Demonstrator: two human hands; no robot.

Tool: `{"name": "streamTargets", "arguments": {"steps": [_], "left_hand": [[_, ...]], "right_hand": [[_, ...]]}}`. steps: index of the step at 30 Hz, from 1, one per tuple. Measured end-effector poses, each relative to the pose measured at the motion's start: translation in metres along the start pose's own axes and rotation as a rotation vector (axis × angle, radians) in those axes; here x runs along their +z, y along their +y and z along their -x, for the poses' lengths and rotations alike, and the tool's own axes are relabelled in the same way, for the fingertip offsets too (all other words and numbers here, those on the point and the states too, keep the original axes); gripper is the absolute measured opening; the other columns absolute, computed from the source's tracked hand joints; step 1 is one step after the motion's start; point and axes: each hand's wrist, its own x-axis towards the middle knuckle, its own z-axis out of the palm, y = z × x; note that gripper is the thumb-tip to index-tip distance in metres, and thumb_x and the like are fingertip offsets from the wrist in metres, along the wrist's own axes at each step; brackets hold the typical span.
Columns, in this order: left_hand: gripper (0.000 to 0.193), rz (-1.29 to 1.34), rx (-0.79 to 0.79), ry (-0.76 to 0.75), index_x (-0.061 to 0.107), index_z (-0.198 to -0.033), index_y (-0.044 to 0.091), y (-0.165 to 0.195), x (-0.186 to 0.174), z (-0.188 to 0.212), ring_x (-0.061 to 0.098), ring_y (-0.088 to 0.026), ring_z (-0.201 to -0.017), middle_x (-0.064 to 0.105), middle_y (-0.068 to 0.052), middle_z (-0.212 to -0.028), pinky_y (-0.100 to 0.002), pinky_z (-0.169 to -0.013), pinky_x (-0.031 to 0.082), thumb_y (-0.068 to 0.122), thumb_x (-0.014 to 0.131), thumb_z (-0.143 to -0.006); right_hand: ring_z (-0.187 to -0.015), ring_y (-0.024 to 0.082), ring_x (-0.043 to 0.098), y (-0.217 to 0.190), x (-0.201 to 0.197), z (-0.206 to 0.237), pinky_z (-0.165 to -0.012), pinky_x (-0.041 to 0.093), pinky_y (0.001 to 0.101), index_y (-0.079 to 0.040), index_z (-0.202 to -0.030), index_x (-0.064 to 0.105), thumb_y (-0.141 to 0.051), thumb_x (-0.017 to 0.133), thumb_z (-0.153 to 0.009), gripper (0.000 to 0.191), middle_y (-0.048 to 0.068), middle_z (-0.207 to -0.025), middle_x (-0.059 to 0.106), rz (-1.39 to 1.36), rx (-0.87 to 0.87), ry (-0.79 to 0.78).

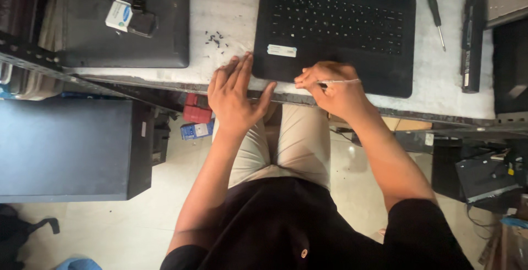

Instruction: The person uses a screwdriver to remove screws from the bottom of a closed laptop, then flips it over and uses a prying tool to separate the casing along the keyboard area. The person continues to pry and remove screws from the laptop's edges.

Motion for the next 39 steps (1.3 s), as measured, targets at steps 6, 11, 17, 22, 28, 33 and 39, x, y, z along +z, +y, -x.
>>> {"name": "streamTargets", "arguments": {"steps": [6,11,17,22,28,33,39], "left_hand": [[0.059,0.025,-0.010,0.025,0.066,-0.130,0.000,-0.001,-0.003,-0.003,0.066,-0.032,-0.120,0.072,-0.012,-0.124,-0.044,-0.103,0.049,0.036,0.081,-0.085],[0.058,0.036,-0.025,0.022,0.066,-0.130,0.001,-0.001,-0.001,-0.002,0.065,-0.033,-0.120,0.073,-0.012,-0.124,-0.044,-0.104,0.048,0.036,0.081,-0.086],[0.058,0.003,-0.024,0.039,0.066,-0.129,0.002,0.002,-0.001,0.000,0.065,-0.033,-0.120,0.073,-0.012,-0.124,-0.046,-0.105,0.047,0.038,0.080,-0.086],[0.059,0.012,-0.031,0.038,0.066,-0.131,0.000,0.002,-0.002,0.002,0.066,-0.033,-0.118,0.073,-0.013,-0.121,-0.044,-0.103,0.048,0.037,0.080,-0.087],[0.056,0.000,-0.043,0.053,0.067,-0.129,0.001,0.002,0.002,0.002,0.067,-0.031,-0.117,0.074,-0.012,-0.119,-0.043,-0.102,0.049,0.035,0.082,-0.087],[0.056,-0.001,-0.048,0.063,0.068,-0.127,0.001,0.003,0.002,0.003,0.067,-0.031,-0.117,0.074,-0.011,-0.119,-0.044,-0.102,0.048,0.036,0.084,-0.085],[0.052,-0.002,-0.056,0.068,0.069,-0.127,0.003,0.003,0.001,0.005,0.067,-0.029,-0.118,0.075,-0.009,-0.120,-0.044,-0.104,0.047,0.035,0.081,-0.087]], "right_hand": [[-0.095,0.026,0.077,-0.010,0.013,-0.010,-0.097,0.063,0.0449,-0.002,-0.088,0.064,0.011,0.072,-0.090,0.015,0.009,-0.098,0.076,0.158,-0.099,0.093],[-0.097,0.028,0.075,-0.028,0.025,-0.001,-0.091,0.061,0.0486,-0.004,-0.082,0.064,0.003,0.080,-0.082,0.017,0.009,-0.100,0.076,0.550,-0.369,0.148],[-0.091,0.027,0.074,-0.029,0.036,0.006,-0.084,0.062,0.0440,-0.003,-0.077,0.059,0.005,0.079,-0.080,0.022,0.013,-0.099,0.076,0.652,-0.421,0.165],[-0.091,0.022,0.075,-0.023,0.037,0.003,-0.079,0.061,0.0371,-0.003,-0.081,0.060,0.001,0.081,-0.091,0.024,0.008,-0.102,0.076,0.284,-0.064,0.254],[-0.088,0.029,0.073,-0.032,0.041,0.002,-0.081,0.061,0.0423,-0.003,-0.082,0.062,0.001,0.077,-0.080,0.016,0.014,-0.098,0.074,0.778,-0.499,0.137],[-0.084,0.024,0.072,-0.035,0.047,0.001,-0.078,0.054,0.0430,-0.006,-0.089,0.063,-0.001,0.082,-0.086,0.020,0.007,-0.099,0.076,0.577,-0.228,0.306],[-0.080,0.024,0.071,-0.027,0.037,-0.002,-0.076,0.052,0.0367,-0.004,-0.086,0.060,0.002,0.084,-0.086,0.025,0.008,-0.094,0.076,0.215,0.018,0.310]]}}
